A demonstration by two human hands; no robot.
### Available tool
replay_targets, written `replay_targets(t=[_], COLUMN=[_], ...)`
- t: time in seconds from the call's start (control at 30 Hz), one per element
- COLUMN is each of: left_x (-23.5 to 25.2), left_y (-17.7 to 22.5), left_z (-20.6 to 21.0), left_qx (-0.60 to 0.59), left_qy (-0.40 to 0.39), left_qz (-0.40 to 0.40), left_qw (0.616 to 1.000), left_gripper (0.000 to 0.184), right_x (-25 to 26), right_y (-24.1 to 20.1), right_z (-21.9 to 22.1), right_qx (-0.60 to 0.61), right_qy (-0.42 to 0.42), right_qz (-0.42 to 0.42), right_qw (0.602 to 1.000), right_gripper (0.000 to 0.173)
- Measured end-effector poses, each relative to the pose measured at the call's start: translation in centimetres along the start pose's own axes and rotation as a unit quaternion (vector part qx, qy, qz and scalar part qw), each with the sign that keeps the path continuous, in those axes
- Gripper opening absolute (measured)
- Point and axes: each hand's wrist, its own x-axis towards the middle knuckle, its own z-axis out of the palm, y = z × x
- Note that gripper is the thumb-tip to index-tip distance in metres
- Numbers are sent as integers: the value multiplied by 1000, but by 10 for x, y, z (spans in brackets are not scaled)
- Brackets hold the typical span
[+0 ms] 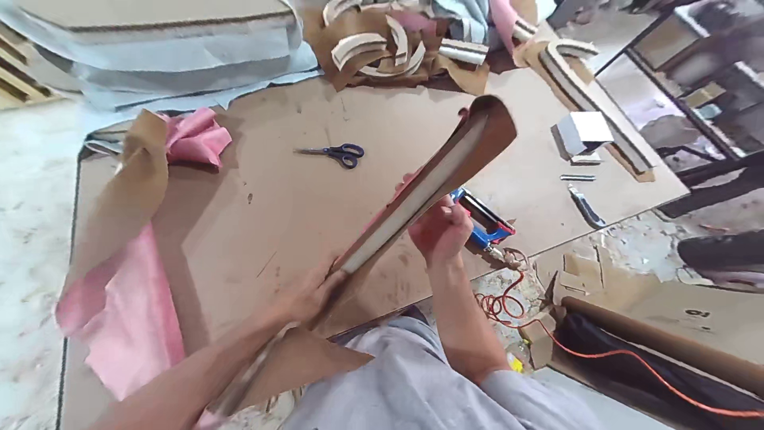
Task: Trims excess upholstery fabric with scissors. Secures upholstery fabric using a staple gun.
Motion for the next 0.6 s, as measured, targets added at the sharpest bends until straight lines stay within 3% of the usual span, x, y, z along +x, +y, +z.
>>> replay_targets(t=[0.1,0.17,0.27,0.33,0.43,0.6], left_x=[-18,-21,7,41,95,157], left_y=[-10,-3,22,59,110,120], left_z=[14,23,22,10,8,54], left_qx=[-49,-111,-128,-13,184,274], left_qy=[-40,-38,63,143,185,264], left_qz=[-22,-23,69,104,12,-40], left_qw=[998,993,987,984,965,924], left_gripper=[53,50,68,69,57,53], right_x=[-3,-3,0,5,16,25], right_y=[9,13,21,33,47,32], right_z=[5,11,18,14,-3,-33], right_qx=[45,52,55,33,92,113], right_qy=[-22,35,149,196,161,166], right_qz=[23,15,18,40,44,53], right_qw=[998,998,987,979,982,978], right_gripper=[47,32,23,25,23,27])
